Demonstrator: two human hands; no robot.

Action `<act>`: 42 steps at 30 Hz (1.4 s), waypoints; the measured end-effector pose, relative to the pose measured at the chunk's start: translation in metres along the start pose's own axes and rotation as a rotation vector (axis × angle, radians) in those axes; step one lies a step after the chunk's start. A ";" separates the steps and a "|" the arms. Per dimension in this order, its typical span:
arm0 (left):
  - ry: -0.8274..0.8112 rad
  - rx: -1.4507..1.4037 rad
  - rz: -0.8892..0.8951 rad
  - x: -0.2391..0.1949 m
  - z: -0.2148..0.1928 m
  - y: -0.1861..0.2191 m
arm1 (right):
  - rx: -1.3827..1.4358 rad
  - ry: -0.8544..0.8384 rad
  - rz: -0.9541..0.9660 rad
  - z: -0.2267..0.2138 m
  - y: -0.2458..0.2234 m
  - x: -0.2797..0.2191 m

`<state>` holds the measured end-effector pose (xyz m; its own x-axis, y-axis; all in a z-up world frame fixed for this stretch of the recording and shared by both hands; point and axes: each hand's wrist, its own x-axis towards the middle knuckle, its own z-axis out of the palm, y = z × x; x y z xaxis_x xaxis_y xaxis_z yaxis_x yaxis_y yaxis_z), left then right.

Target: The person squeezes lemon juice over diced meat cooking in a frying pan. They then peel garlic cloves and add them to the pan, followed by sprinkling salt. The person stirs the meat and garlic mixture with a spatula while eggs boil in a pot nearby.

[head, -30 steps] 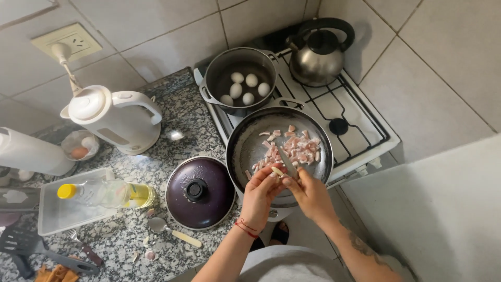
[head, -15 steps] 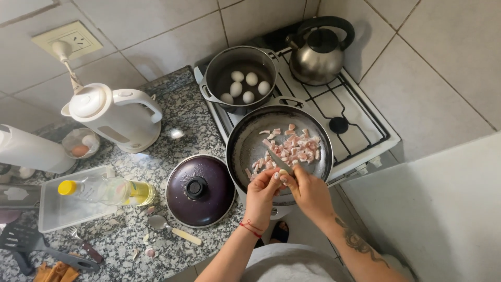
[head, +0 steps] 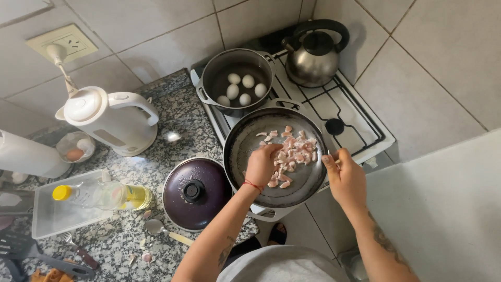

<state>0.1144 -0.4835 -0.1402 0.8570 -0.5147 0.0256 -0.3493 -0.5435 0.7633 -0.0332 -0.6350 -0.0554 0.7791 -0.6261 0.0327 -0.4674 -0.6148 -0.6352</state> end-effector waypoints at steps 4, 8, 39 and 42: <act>-0.030 0.072 0.033 0.000 0.005 -0.023 | 0.021 -0.001 0.036 -0.006 0.003 -0.007; -0.111 0.052 0.046 -0.010 -0.018 -0.012 | 0.011 0.008 0.032 -0.005 0.005 -0.009; 0.527 -0.035 -0.726 -0.364 -0.299 -0.191 | 0.131 -0.900 -0.760 0.239 -0.194 -0.187; 0.357 -0.044 -0.701 -0.379 -0.264 -0.231 | 0.078 -0.717 -0.677 0.242 -0.214 -0.201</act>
<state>-0.0297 0.0119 -0.1555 0.9443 0.1863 -0.2712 0.3265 -0.6323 0.7026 0.0114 -0.2616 -0.1134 0.9523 0.3009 -0.0507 0.1793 -0.6863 -0.7048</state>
